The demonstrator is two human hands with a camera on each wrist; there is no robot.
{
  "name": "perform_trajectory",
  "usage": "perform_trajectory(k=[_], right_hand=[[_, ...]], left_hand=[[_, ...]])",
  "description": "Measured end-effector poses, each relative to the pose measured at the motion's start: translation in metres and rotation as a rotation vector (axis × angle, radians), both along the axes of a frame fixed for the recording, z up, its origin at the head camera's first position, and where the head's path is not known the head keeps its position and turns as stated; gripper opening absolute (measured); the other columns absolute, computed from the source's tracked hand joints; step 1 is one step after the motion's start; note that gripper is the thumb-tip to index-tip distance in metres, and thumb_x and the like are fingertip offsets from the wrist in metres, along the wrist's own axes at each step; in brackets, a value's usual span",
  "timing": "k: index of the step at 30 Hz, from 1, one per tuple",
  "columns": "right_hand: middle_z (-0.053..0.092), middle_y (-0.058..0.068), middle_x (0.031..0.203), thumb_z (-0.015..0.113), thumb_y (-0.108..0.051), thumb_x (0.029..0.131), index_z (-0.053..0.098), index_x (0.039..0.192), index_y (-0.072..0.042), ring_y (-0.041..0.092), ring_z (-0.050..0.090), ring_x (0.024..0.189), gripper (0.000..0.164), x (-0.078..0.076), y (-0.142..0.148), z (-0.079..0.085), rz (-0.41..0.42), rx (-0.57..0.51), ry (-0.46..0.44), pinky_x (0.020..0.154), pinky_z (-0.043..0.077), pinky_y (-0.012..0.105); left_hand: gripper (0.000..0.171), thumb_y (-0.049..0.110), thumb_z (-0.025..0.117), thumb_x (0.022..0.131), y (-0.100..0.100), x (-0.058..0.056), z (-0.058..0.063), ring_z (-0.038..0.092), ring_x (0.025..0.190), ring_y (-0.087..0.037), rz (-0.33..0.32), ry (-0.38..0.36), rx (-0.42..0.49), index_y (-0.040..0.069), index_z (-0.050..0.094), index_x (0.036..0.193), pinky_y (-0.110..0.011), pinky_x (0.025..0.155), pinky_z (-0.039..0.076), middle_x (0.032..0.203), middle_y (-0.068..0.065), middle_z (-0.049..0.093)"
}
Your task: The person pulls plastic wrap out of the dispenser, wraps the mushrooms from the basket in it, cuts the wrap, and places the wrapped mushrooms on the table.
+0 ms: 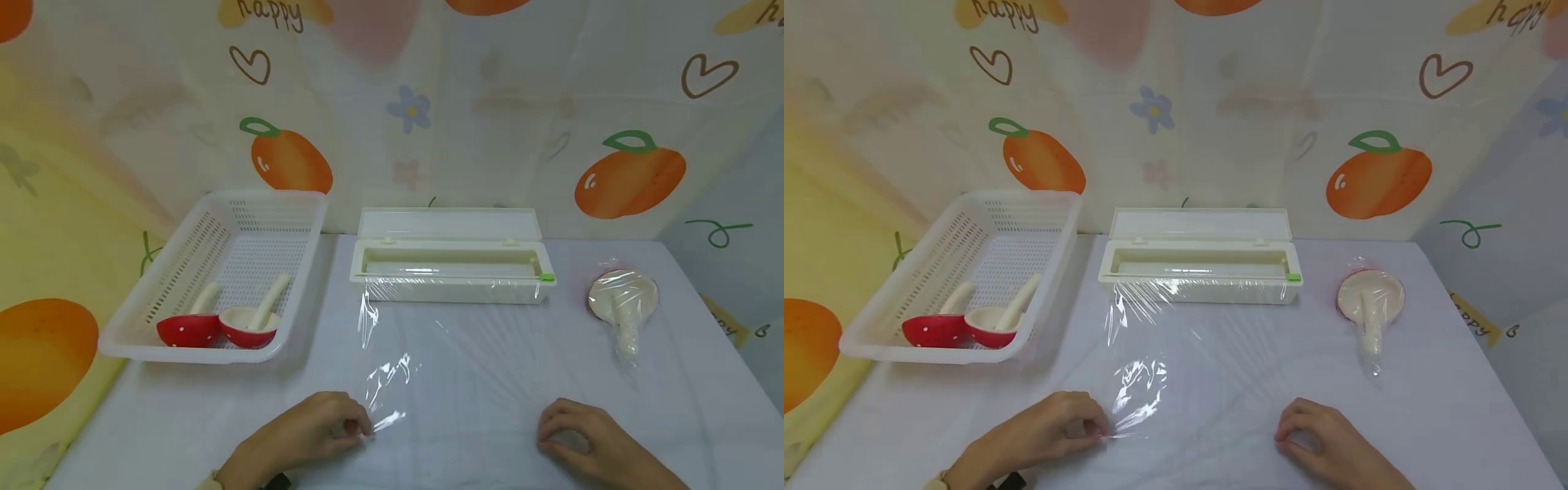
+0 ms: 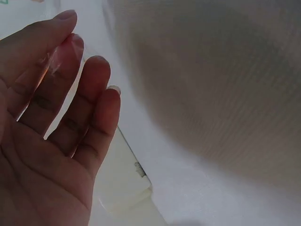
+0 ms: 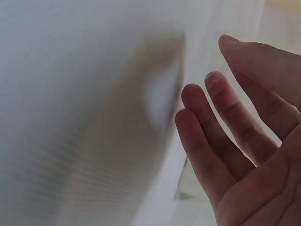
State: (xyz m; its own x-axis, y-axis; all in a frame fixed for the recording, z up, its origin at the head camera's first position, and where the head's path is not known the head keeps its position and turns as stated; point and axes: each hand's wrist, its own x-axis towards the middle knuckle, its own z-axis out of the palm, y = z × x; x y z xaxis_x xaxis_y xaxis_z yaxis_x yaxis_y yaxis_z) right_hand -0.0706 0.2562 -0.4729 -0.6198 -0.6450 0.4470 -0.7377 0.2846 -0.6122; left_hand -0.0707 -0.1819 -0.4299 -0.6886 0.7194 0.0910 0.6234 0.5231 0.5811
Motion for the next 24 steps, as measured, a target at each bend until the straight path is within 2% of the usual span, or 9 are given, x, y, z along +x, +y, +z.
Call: perform_trajectory(k=[3,9,14,18,22,24], right_hand=[[0.067,-0.01,0.09,0.08,0.007,0.072,0.07,0.095,-0.021,0.0,0.061,0.082,0.037,0.001,-0.001,-0.001,-0.009,0.005,-0.028,0.075,0.045,0.009],[0.069,-0.016,0.084,0.074,0.006,0.08,0.072,0.092,-0.024,-0.006,0.06,0.078,0.033,0.003,0.0,0.0,-0.106,0.066,-0.046,0.071,0.044,0.007],[0.071,-0.014,0.081,0.075,0.004,0.08,0.073,0.09,-0.022,-0.007,0.06,0.075,0.028,0.003,0.001,0.0,-0.152,0.075,-0.077,0.067,0.044,0.006],[0.069,-0.018,0.078,0.077,0.0,0.08,0.073,0.087,-0.024,-0.01,0.057,0.072,0.026,0.004,0.0,0.004,-0.216,0.092,-0.082,0.065,0.043,0.006],[0.065,-0.018,0.077,0.079,0.001,0.076,0.071,0.083,-0.027,-0.008,0.056,0.071,0.03,0.004,0.001,0.001,-0.202,0.09,-0.064,0.064,0.041,0.008],[0.065,-0.016,0.078,0.081,0.001,0.073,0.07,0.083,-0.025,-0.007,0.055,0.071,0.031,0.003,0.003,-0.003,-0.177,0.093,-0.061,0.063,0.041,0.009]], left_hand=[[0.012,0.01,0.076,0.085,0.001,-0.001,-0.003,0.049,0.074,0.007,0.004,-0.057,-0.05,0.022,0.073,0.088,-0.012,0.071,0.045,0.076,0.018,0.061],[0.007,0.015,0.076,0.086,0.001,-0.003,-0.005,0.049,0.077,0.006,0.041,-0.168,-0.148,0.021,0.076,0.089,-0.014,0.072,0.047,0.081,0.018,0.064],[0.004,0.027,0.076,0.088,0.003,-0.001,-0.003,0.047,0.077,0.007,0.021,-0.159,-0.193,0.024,0.079,0.089,-0.012,0.071,0.045,0.078,0.022,0.059],[0.007,0.031,0.074,0.089,0.004,0.002,0.002,0.045,0.078,0.007,0.043,-0.18,-0.229,0.027,0.08,0.089,-0.014,0.07,0.044,0.078,0.022,0.055],[0.008,0.027,0.074,0.089,0.004,0.007,0.006,0.044,0.08,0.005,0.058,-0.186,-0.253,0.025,0.08,0.093,-0.015,0.069,0.045,0.082,0.02,0.056],[0.01,0.024,0.073,0.089,0.004,0.01,0.007,0.049,0.081,0.004,0.048,-0.174,-0.265,0.023,0.08,0.096,-0.016,0.072,0.048,0.085,0.019,0.06]])
